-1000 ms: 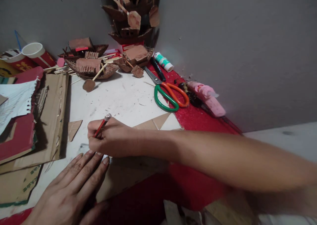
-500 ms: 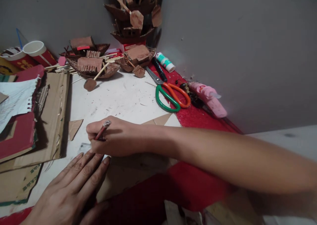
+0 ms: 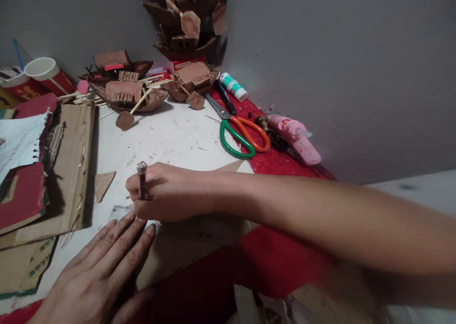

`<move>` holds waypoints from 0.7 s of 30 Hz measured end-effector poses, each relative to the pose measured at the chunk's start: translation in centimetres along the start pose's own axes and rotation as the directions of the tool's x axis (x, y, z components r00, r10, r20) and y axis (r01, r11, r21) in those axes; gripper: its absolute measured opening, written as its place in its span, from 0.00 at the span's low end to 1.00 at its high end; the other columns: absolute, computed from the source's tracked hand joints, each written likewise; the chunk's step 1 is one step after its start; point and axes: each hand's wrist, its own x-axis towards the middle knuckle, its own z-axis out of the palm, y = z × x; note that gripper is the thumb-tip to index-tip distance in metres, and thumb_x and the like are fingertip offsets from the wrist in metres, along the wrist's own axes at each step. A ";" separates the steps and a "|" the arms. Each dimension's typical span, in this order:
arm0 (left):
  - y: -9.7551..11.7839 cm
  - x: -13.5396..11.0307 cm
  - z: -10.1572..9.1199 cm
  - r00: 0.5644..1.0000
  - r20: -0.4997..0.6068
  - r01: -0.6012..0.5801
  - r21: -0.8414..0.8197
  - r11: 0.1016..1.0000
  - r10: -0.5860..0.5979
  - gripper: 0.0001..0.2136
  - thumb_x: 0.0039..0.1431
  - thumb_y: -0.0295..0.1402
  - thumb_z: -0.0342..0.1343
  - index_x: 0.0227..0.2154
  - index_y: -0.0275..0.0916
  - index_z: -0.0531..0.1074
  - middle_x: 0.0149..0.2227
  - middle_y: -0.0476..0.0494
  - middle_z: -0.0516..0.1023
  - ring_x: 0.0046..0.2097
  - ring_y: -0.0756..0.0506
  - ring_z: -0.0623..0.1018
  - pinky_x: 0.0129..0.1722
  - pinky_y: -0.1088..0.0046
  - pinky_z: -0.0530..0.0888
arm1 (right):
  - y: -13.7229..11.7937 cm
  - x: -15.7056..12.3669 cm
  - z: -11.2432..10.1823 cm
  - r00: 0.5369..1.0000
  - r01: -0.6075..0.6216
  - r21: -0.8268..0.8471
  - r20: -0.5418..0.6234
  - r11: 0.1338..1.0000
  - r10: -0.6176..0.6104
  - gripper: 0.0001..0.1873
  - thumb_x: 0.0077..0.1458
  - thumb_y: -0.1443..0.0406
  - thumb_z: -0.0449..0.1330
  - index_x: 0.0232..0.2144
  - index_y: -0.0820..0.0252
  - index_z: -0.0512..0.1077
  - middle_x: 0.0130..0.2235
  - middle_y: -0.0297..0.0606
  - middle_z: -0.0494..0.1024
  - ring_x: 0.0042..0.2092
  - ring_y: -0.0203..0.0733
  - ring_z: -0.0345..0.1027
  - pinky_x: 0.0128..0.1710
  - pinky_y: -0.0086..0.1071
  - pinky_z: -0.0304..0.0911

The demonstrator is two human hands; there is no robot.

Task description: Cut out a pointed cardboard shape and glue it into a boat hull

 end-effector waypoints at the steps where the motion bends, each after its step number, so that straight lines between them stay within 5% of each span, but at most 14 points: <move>1: 0.0 0.0 0.0 1.000 -0.004 0.006 0.000 1.000 -0.006 0.30 0.56 0.46 0.55 0.58 0.33 0.66 0.60 0.36 0.68 0.61 0.38 0.68 0.58 0.63 0.63 | 0.1 -0.1 0.0 1.000 0.012 0.001 -0.005 1.000 -0.012 0.08 0.50 0.76 0.54 0.23 0.62 0.63 0.24 0.29 0.65 0.26 0.30 0.51 0.26 0.26 0.50; 21: -0.1 0.4 -0.1 0.999 -0.029 -0.019 0.017 1.000 0.020 0.29 0.56 0.46 0.55 0.57 0.32 0.67 0.60 0.35 0.69 0.59 0.37 0.70 0.57 0.62 0.63 | 0.0 -1.5 -0.7 0.999 0.030 -0.083 0.030 0.996 -0.027 0.11 0.51 0.77 0.54 0.23 0.60 0.58 0.23 0.29 0.62 0.25 0.29 0.52 0.26 0.25 0.51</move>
